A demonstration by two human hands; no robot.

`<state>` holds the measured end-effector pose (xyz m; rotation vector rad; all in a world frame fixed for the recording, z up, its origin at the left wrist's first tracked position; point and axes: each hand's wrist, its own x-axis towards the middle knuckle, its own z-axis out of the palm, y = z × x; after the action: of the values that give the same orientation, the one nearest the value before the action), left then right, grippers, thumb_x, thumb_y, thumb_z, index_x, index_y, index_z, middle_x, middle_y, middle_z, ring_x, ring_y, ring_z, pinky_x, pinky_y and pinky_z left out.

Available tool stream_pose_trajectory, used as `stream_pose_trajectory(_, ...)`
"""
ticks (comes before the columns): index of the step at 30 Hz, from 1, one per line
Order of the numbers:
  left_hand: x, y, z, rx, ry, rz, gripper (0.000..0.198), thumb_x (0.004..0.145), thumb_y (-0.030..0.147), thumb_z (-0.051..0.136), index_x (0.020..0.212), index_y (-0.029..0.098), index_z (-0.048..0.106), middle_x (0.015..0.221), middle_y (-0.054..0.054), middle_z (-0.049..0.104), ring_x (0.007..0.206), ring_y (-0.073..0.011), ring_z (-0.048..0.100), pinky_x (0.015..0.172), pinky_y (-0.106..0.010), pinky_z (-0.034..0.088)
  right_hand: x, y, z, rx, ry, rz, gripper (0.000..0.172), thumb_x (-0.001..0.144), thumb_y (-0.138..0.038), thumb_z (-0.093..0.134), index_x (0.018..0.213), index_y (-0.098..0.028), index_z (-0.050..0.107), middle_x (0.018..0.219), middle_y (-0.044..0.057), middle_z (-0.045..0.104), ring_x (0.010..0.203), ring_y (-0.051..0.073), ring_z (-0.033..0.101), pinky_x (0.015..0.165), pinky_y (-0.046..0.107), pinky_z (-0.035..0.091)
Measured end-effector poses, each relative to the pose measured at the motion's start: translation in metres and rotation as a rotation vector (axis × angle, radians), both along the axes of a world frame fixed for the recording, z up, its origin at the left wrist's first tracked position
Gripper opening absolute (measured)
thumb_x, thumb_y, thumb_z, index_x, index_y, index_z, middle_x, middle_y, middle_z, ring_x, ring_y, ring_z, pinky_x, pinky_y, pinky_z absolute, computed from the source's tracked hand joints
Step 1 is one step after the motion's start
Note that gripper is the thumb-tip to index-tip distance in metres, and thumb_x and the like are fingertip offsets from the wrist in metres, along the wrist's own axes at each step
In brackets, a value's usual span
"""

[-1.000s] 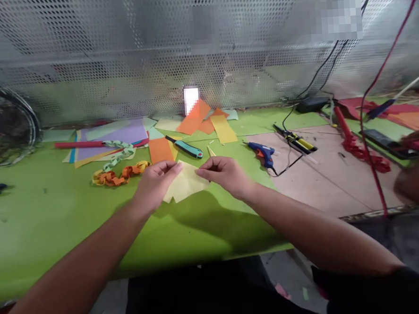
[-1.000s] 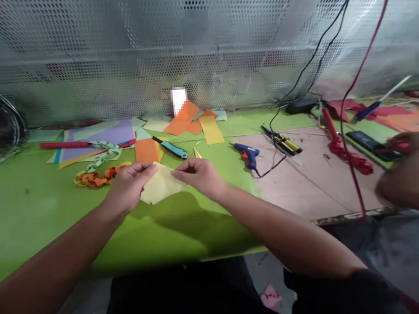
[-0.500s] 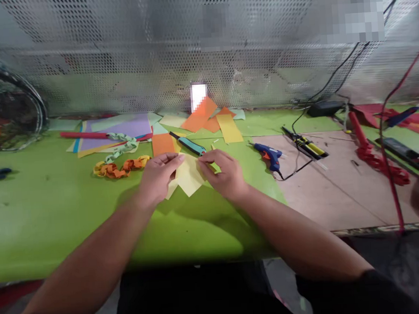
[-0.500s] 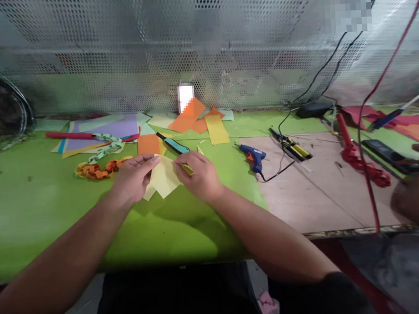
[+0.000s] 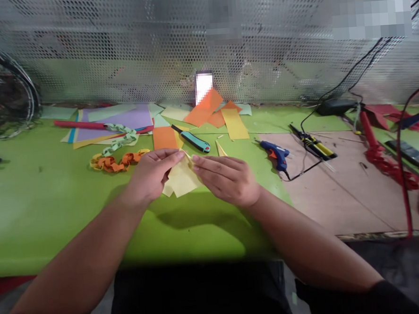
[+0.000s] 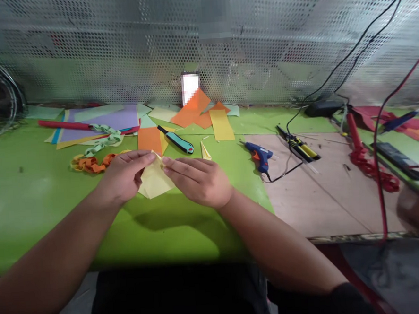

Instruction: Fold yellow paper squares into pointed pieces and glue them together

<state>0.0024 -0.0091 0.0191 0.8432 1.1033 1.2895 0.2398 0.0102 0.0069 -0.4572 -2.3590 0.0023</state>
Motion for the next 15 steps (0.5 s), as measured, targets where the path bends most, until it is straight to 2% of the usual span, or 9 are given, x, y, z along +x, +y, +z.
stream_pose_trajectory(8,-0.0023,0.0013,-0.0001,-0.039,-0.009,-0.041,0.033,0.066,0.042,0.099,0.086,0.019,0.085,0.079,-0.006,0.078,0.063,-0.0151,0.067,0.059,-0.029,0.055,-0.0011,-0.0028,0.0031,-0.027,-0.052,-0.002,0.037,0.102,-0.016,0.065,0.136,-0.027,0.072,0.150,0.005,0.066,0.133,0.025,0.070,0.105,0.046,0.063)
stream_pose_trajectory(12,-0.0034,0.0023,-0.0028,-0.018,0.043,-0.031,0.032,0.069,0.045,0.097,0.086,0.020,0.086,0.068,-0.004,0.072,0.061,-0.0149,0.064,0.057,-0.029,0.052,-0.0003,-0.0031,0.0029,-0.002,-0.056,0.014,0.036,0.102,-0.016,0.065,0.136,-0.027,0.072,0.149,0.005,0.068,0.131,0.026,0.071,0.102,0.046,0.064)
stream_pose_trajectory(15,-0.0025,0.0021,-0.0025,-0.015,0.052,-0.031,0.032,0.068,0.046,0.097,0.082,0.020,0.086,0.064,-0.003,0.069,0.059,-0.0149,0.062,0.055,-0.029,0.051,-0.0005,-0.0036,0.0032,-0.053,-0.092,0.015,0.036,0.103,-0.017,0.064,0.136,-0.029,0.072,0.149,0.005,0.067,0.132,0.029,0.070,0.104,0.049,0.063)
